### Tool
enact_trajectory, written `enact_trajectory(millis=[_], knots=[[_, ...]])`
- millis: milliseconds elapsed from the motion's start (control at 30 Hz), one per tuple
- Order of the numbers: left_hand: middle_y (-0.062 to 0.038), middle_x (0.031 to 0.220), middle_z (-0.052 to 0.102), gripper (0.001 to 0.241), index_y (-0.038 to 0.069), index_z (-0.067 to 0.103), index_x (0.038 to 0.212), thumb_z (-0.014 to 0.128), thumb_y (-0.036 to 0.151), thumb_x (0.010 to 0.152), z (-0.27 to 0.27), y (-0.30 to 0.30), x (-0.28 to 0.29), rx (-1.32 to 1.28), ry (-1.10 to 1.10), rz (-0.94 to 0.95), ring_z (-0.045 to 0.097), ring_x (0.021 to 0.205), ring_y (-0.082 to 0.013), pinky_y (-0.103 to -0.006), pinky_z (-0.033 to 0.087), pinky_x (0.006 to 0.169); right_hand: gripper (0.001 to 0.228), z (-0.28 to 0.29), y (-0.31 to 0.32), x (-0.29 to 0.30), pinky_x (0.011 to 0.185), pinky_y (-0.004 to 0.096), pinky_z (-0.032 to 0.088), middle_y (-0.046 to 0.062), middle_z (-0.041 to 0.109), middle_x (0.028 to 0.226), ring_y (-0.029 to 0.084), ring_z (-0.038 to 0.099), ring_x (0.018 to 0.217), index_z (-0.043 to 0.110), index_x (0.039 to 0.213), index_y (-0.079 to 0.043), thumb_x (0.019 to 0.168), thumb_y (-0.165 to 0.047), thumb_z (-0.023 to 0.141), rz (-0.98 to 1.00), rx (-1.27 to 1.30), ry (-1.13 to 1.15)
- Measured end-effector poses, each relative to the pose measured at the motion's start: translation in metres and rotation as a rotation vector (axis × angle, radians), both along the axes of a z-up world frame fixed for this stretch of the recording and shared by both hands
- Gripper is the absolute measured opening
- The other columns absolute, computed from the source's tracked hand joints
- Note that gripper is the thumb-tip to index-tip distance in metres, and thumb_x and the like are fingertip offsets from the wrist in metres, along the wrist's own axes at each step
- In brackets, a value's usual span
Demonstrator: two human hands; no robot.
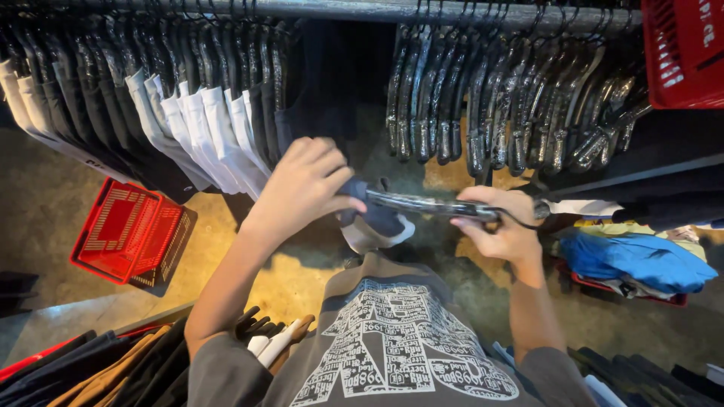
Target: The person removes various shirts from a red shopping basket, places them onto hangers, and hangs them on a clothing rack. The person handles multiple shirts of different colors, including black, blue, white, and light green, repeating the process of hanging and organizing them.
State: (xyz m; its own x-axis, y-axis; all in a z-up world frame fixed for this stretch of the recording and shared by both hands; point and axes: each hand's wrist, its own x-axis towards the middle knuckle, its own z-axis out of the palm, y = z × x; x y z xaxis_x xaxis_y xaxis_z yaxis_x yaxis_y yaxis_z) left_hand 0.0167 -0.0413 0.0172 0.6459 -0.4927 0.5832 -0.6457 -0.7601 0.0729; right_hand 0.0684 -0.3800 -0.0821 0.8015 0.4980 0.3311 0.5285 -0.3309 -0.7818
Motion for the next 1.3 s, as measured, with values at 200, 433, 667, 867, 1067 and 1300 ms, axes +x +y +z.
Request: enact_trajectory(millis=[200, 433, 667, 867, 1067, 1300], knots=[[-0.013, 0.084, 0.059, 0.053, 0.002, 0.058, 0.087, 0.068, 0.053, 0.088, -0.052, -0.023, -0.002, 0.049, 0.502, -0.088, 0.064, 0.072, -0.0373, -0.0449, 0.052, 0.067, 0.034, 0.016, 0.047, -0.004, 0.066, 0.029, 0.054, 0.006, 0.074, 0.09, 0.018, 0.073, 0.073, 0.071, 0.107, -0.006, 0.079, -0.018, 0.086, 0.137, -0.011, -0.035], [-0.02, 0.08, 0.065, 0.058, 0.001, 0.057, 0.089, 0.069, 0.057, 0.087, -0.072, -0.019, -0.003, -0.134, 0.69, 0.012, 0.066, 0.079, -0.0441, -0.0502, 0.053, 0.064, 0.037, 0.042, 0.079, -0.026, 0.072, 0.039, 0.052, 0.013, 0.068, 0.102, 0.034, 0.067, 0.08, 0.064, 0.107, 0.0, 0.085, -0.024, 0.081, 0.079, -0.146, -0.122], [-0.015, 0.079, 0.068, 0.048, 0.004, 0.059, 0.092, 0.07, 0.051, 0.092, -0.04, 0.002, -0.022, -0.065, 0.55, 0.185, 0.066, 0.068, -0.0406, -0.0478, 0.051, 0.057, 0.035, 0.018, 0.051, -0.045, 0.097, 0.044, 0.05, 0.015, 0.067, 0.118, 0.036, 0.066, 0.113, 0.06, 0.122, -0.012, 0.094, -0.031, 0.069, 0.312, -0.389, 0.14], [-0.009, 0.082, 0.071, 0.044, 0.009, 0.068, 0.109, 0.072, 0.047, 0.088, -0.013, 0.01, -0.041, -0.063, 0.462, 0.118, 0.067, 0.063, -0.0335, -0.0419, 0.051, 0.053, 0.053, -0.151, 0.14, 0.045, 0.103, 0.044, 0.05, 0.022, 0.068, 0.126, 0.04, 0.065, 0.12, 0.059, 0.133, -0.011, 0.087, -0.032, 0.075, 0.251, -0.069, -0.252], [-0.008, 0.089, 0.073, 0.042, 0.006, 0.068, 0.108, 0.079, 0.04, 0.086, -0.006, 0.05, -0.058, -0.075, 0.347, 0.177, 0.07, 0.068, -0.0269, -0.0366, 0.053, 0.058, 0.037, -0.182, 0.119, 0.086, 0.089, 0.037, 0.057, 0.01, 0.075, 0.104, 0.023, 0.073, 0.097, 0.068, 0.117, -0.008, 0.087, -0.029, 0.077, 0.418, -0.164, 0.26], [-0.012, 0.084, 0.069, 0.041, 0.001, 0.067, 0.106, 0.086, 0.03, 0.083, -0.003, 0.081, -0.076, -0.204, 0.412, 0.366, 0.067, 0.066, -0.0259, -0.0341, 0.051, 0.061, 0.033, -0.06, 0.07, 0.078, 0.092, 0.031, 0.048, 0.001, 0.068, 0.11, 0.013, 0.061, 0.102, 0.064, 0.117, -0.005, 0.089, -0.016, 0.078, 0.326, 0.08, 0.576]])
